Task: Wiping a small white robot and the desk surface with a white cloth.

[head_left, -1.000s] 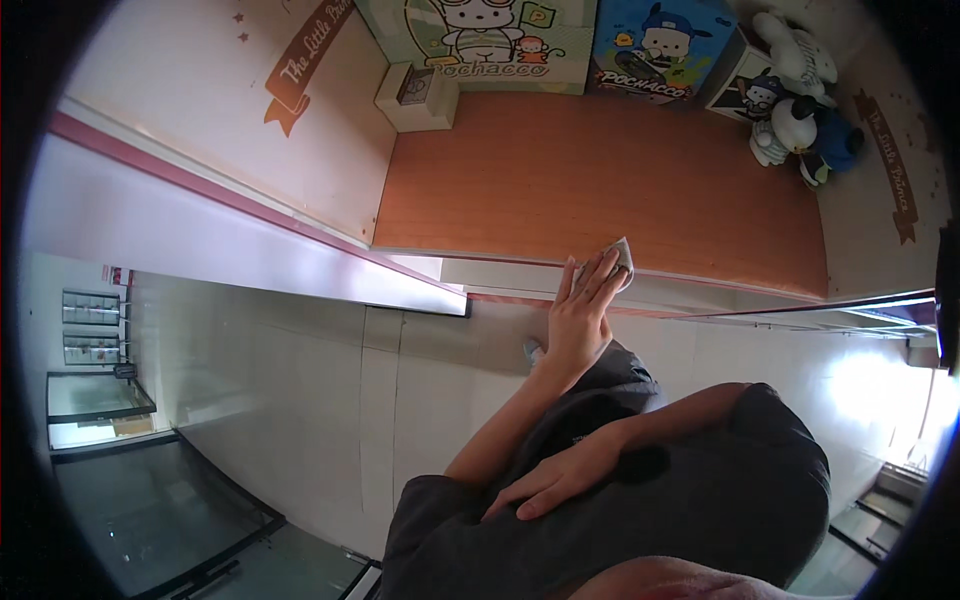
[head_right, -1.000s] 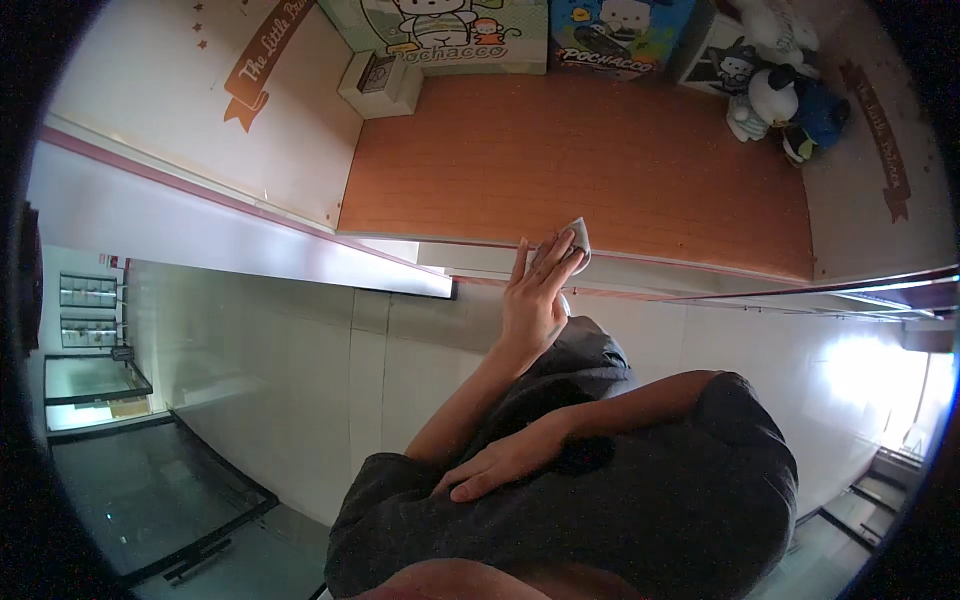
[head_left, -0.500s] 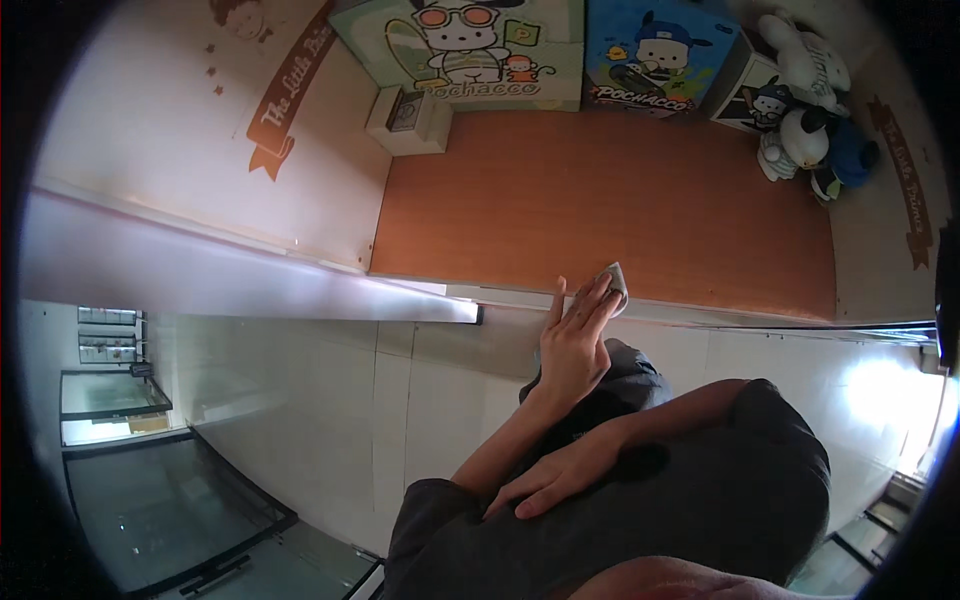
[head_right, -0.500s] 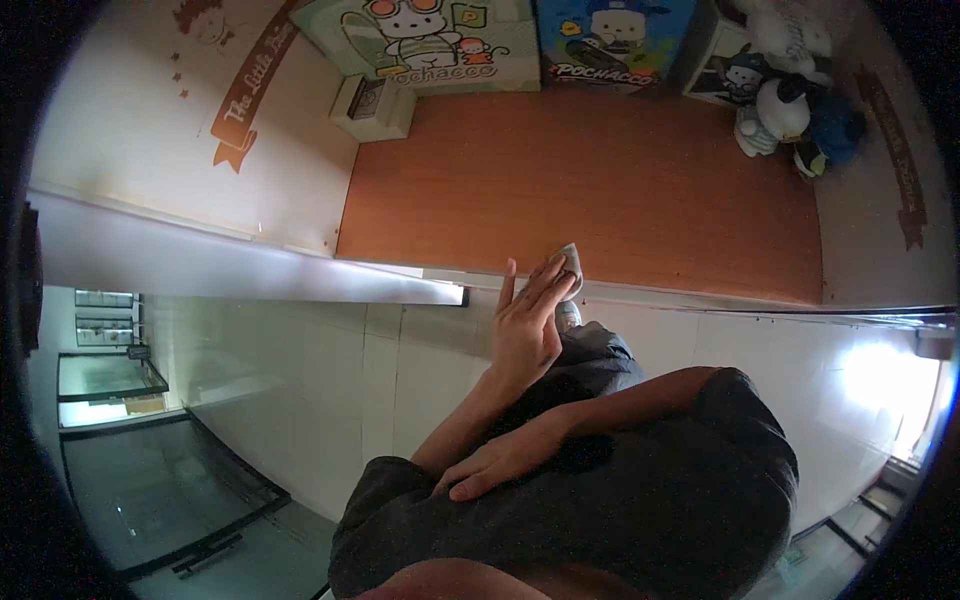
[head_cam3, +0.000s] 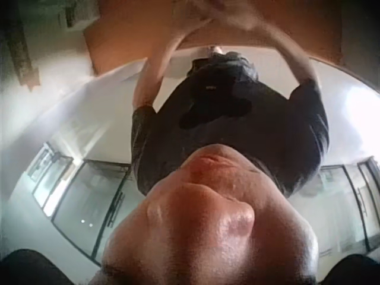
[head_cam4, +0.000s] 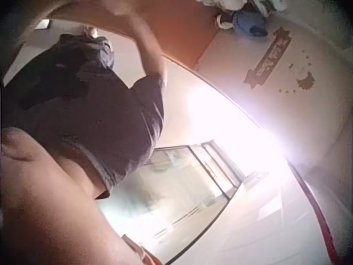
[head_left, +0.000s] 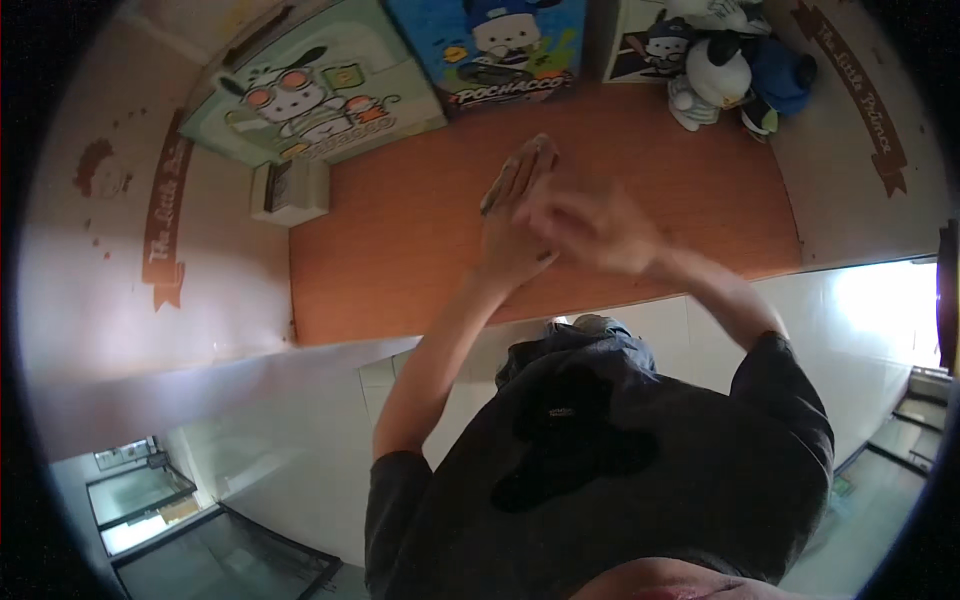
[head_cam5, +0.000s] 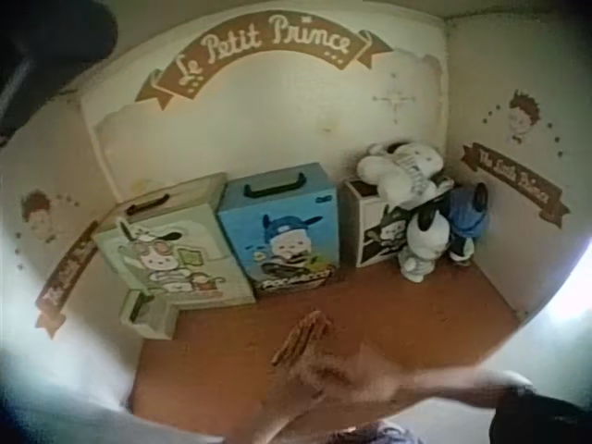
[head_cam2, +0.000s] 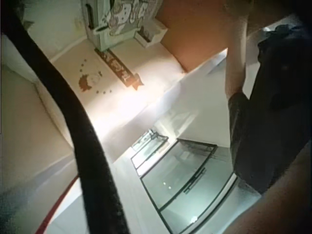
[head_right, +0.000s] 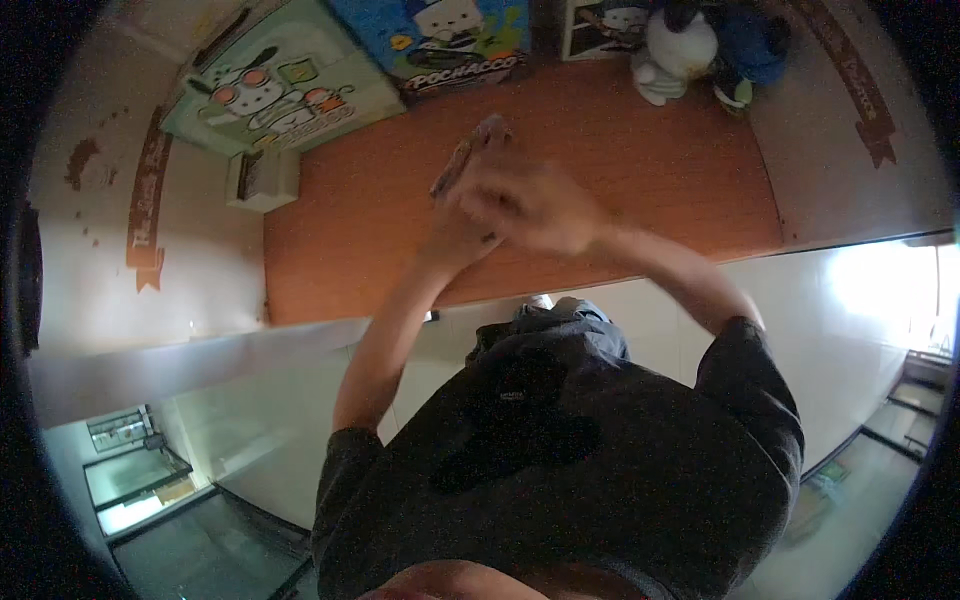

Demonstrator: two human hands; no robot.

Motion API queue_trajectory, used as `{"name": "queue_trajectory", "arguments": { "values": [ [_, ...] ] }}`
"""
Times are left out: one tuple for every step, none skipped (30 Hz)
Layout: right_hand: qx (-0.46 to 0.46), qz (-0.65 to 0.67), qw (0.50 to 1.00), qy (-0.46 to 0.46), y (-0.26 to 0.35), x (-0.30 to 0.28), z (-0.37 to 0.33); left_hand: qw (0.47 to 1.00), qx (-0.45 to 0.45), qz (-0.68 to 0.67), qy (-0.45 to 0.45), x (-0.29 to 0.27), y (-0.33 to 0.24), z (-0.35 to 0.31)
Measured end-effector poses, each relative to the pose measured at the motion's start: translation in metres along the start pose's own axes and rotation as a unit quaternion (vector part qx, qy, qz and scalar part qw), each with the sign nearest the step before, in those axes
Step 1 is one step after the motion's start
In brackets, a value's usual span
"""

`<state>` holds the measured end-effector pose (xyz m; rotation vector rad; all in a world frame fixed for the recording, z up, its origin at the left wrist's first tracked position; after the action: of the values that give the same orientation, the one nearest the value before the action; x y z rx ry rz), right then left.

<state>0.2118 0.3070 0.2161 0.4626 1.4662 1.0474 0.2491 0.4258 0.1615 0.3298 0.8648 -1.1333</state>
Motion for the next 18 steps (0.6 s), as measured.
{"name": "queue_trajectory", "arguments": {
  "values": [
    [0.005,-0.002,1.000,-0.007,-0.021,-0.012,0.007,0.991,0.014,0.015,0.131,0.021,0.008,0.008],
    [-0.027,-0.016,0.997,-0.073,-0.046,-0.026,0.019,0.965,0.026,0.032,0.261,0.041,0.017,0.012],
    [-0.054,-0.031,0.988,-0.141,-0.074,-0.037,0.029,0.986,0.025,-0.051,0.156,0.040,0.017,0.028],
    [-0.083,-0.047,0.974,-0.206,-0.094,-0.048,0.036,0.990,0.021,-0.133,0.048,0.039,0.020,0.043],
    [-0.075,-0.047,0.974,-0.210,-0.111,-0.053,0.042,0.974,-0.040,-0.213,0.060,0.055,0.036,0.053],
    [-0.058,-0.058,0.963,-0.257,-0.127,-0.060,0.044,0.963,-0.086,-0.234,0.098,0.063,0.050,0.049],
    [-0.038,-0.071,0.949,-0.304,-0.140,-0.068,0.042,0.947,-0.131,-0.258,0.137,0.059,0.056,0.056],
    [-0.032,-0.069,0.948,-0.308,-0.146,-0.073,0.043,0.938,-0.159,-0.290,0.101,0.057,0.063,0.059],
    [0.005,-0.081,0.948,-0.307,-0.155,-0.076,0.044,0.926,-0.188,-0.321,0.065,0.055,0.069,0.059],
    [0.042,-0.091,0.947,-0.305,-0.163,-0.078,0.044,0.924,-0.189,-0.323,0.073,0.055,0.072,0.057],
    [0.080,-0.101,0.944,-0.302,-0.171,-0.078,0.043,0.923,-0.187,-0.336,0.025,0.051,0.076,0.055],
    [0.119,-0.110,0.941,-0.298,-0.178,-0.078,0.041,0.919,-0.186,-0.348,-0.022,0.048,0.080,0.054],
    [0.124,-0.106,0.941,-0.297,-0.177,-0.076,0.041,0.918,-0.188,-0.350,-0.015,0.051,0.083,0.053],
    [0.138,-0.132,0.941,-0.279,-0.175,-0.074,0.043,0.924,-0.192,-0.328,-0.036,0.052,0.088,0.051],
    [0.151,-0.158,0.941,-0.260,-0.167,-0.075,0.044,0.930,-0.194,-0.306,-0.056,0.051,0.091,0.051],
    [0.163,-0.183,0.939,-0.241,-0.159,-0.076,0.045,0.936,-0.196,-0.283,-0.077,0.050,0.093,0.050],
    [0.174,-0.208,0.937,-0.220,-0.155,-0.076,0.046,0.940,-0.199,-0.259,-0.097,0.048,0.095,0.048],
    [0.179,-0.204,0.937,-0.221,-0.154,-0.079,0.045,0.940,-0.199,-0.261,-0.091,0.049,0.095,0.049]
  ]
}}
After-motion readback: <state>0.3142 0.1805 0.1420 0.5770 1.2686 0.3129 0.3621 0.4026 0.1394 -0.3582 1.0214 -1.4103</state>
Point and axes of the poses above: each hand's wrist, its own z-axis towards the middle knuckle, its own x-axis out of the palm, y = z × x, the point moved 5 cm from there along z, towards the middle knuckle, and after that the axes turned 8 degrees about x, right-handed, at the moved point
